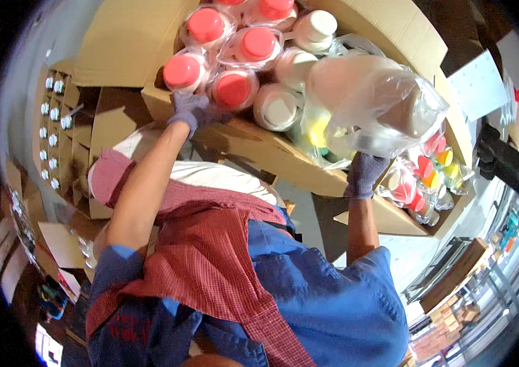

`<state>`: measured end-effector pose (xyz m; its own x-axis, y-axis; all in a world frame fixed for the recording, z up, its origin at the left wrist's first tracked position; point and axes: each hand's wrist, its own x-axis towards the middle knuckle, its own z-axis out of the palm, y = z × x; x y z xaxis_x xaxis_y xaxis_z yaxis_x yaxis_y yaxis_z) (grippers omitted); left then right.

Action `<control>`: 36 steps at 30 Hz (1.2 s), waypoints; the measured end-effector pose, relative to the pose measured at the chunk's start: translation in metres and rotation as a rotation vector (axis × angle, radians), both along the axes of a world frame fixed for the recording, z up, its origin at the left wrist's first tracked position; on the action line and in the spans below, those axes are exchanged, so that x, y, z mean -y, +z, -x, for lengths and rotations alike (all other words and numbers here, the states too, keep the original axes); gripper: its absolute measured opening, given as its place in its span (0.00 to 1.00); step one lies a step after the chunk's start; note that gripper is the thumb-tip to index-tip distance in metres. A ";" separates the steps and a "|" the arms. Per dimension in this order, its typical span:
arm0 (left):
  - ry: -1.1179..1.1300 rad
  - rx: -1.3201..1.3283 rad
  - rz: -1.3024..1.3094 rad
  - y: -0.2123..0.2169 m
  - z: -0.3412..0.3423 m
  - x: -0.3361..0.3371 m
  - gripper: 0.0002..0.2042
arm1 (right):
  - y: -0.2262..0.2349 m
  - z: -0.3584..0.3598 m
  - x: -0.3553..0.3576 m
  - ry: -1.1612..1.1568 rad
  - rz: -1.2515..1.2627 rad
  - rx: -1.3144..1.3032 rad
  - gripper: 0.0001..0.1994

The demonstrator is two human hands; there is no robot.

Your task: The person assembles plastic containers by inserting lids and black rubber stoppers into the openings. They handle multiple containers, including white and pink ones, and place them into cardboard boxes. The person also removes plastic wrapping from the containers during the process.

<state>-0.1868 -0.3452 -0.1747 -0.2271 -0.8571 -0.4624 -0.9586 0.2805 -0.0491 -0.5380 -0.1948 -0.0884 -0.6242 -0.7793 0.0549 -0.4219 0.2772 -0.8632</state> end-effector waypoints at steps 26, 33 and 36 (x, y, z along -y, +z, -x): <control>0.397 -0.378 1.567 0.357 -0.333 -0.201 0.13 | -0.106 -0.067 0.157 1.240 -0.117 -0.405 0.25; 0.734 -0.629 1.222 0.292 -0.292 -0.306 0.12 | -0.024 -0.131 0.148 1.213 -0.100 -0.420 0.22; 0.894 -0.981 0.746 0.224 -0.231 -0.319 0.11 | 0.037 -0.203 0.130 1.270 0.094 0.068 0.21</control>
<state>0.0438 -0.0266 0.0490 0.5263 -0.8378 0.1451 -0.5322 -0.1915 0.8247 -0.3353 -0.3246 -0.0515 0.5506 -0.8231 0.1391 -0.2991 -0.3502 -0.8876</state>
